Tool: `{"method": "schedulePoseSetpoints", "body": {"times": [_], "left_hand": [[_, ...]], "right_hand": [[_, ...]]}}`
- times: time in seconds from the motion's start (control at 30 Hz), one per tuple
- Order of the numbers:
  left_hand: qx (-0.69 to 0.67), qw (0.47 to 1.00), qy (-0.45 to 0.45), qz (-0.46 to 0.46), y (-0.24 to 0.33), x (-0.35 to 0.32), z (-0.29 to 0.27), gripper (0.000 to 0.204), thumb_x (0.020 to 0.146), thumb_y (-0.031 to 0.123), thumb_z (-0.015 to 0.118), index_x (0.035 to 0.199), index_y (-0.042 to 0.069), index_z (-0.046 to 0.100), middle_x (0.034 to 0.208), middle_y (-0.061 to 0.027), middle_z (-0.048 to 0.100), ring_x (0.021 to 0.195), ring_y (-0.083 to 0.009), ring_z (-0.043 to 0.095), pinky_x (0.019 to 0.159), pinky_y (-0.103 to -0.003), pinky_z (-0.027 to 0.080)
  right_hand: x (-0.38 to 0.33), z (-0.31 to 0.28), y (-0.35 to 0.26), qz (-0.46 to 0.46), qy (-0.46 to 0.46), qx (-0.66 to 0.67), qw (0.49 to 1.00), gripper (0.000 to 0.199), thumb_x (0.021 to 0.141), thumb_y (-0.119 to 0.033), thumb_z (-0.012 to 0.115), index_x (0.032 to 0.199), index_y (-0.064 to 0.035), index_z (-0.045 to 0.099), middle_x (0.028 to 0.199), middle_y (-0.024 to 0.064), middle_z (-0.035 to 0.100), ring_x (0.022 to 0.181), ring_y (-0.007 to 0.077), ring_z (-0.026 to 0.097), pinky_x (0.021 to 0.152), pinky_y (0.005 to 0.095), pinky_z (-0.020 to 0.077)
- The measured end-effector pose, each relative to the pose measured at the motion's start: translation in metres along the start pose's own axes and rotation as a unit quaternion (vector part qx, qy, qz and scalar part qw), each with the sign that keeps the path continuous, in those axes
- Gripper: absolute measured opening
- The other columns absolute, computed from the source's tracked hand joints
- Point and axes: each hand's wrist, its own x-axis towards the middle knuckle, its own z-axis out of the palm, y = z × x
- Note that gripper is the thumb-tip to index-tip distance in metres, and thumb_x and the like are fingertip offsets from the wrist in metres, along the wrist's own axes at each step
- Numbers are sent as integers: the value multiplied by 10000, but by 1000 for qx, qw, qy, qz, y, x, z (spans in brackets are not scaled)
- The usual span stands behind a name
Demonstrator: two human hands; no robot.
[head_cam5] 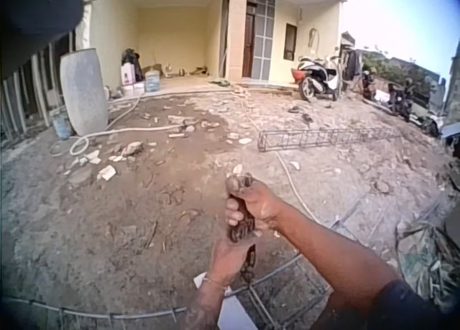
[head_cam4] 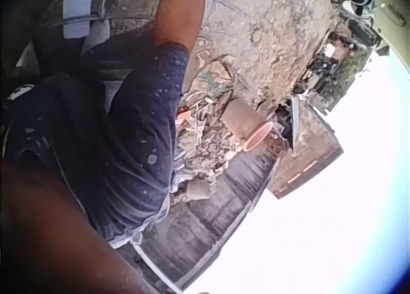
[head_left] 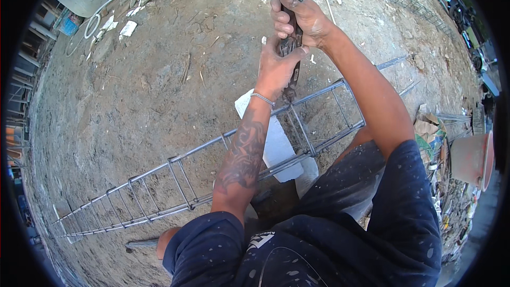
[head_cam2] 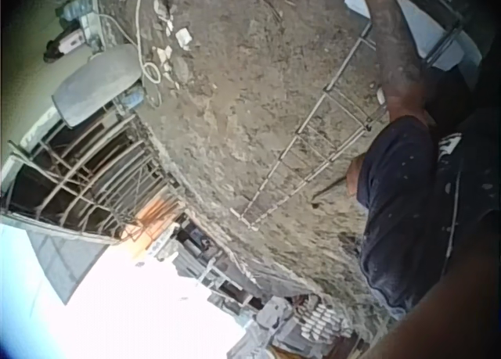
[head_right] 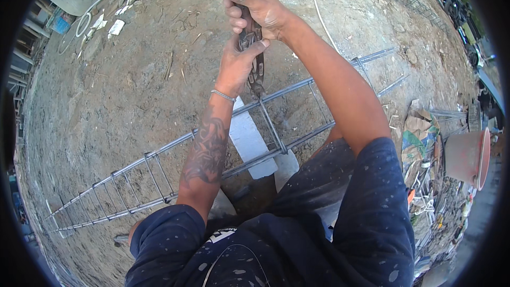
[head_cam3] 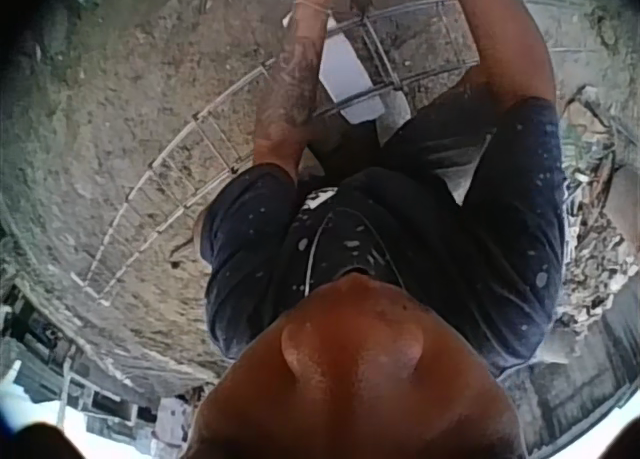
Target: The person wraps tie wire around the joints of a rebar cage by hand and twists and tightens the wire using pliers.
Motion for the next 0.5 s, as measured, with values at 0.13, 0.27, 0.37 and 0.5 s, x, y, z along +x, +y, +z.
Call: {"method": "schedulePoseSetpoints", "body": {"times": [0.13,0.27,0.37,0.5], "left_hand": [[54,982,56,-170,-8,0,5,226,760,191,640,687,-7,557,560,-61,526,519,-186,540,512,-350,435],[324,906,256,95,-7,-15,25,288,667,208,714,661,-32,555,562,-123,547,518,-185,555,514,-362,420],[267,954,135,-11,17,-18,22,285,646,196,743,686,-32,576,598,-109,580,566,-170,583,523,-332,423],[-163,954,-84,-237,23,0,-6,185,717,160,694,687,5,598,598,-54,583,533,-130,555,496,-289,433]], "right_hand": [[9,21,6,-16,155,-231,960,393,759,-411,680,789,-48,532,625,22,507,518,117,471,498,276,416],[8,47,16,-70,299,-414,857,450,735,-445,685,719,-21,533,598,57,550,523,140,505,492,287,414],[2,18,7,-38,129,-200,970,410,798,-443,627,679,-77,485,558,-11,451,496,78,426,465,230,366],[7,11,4,1,-112,47,993,392,856,-428,563,642,-141,404,548,-73,291,475,19,295,450,160,289]]}}
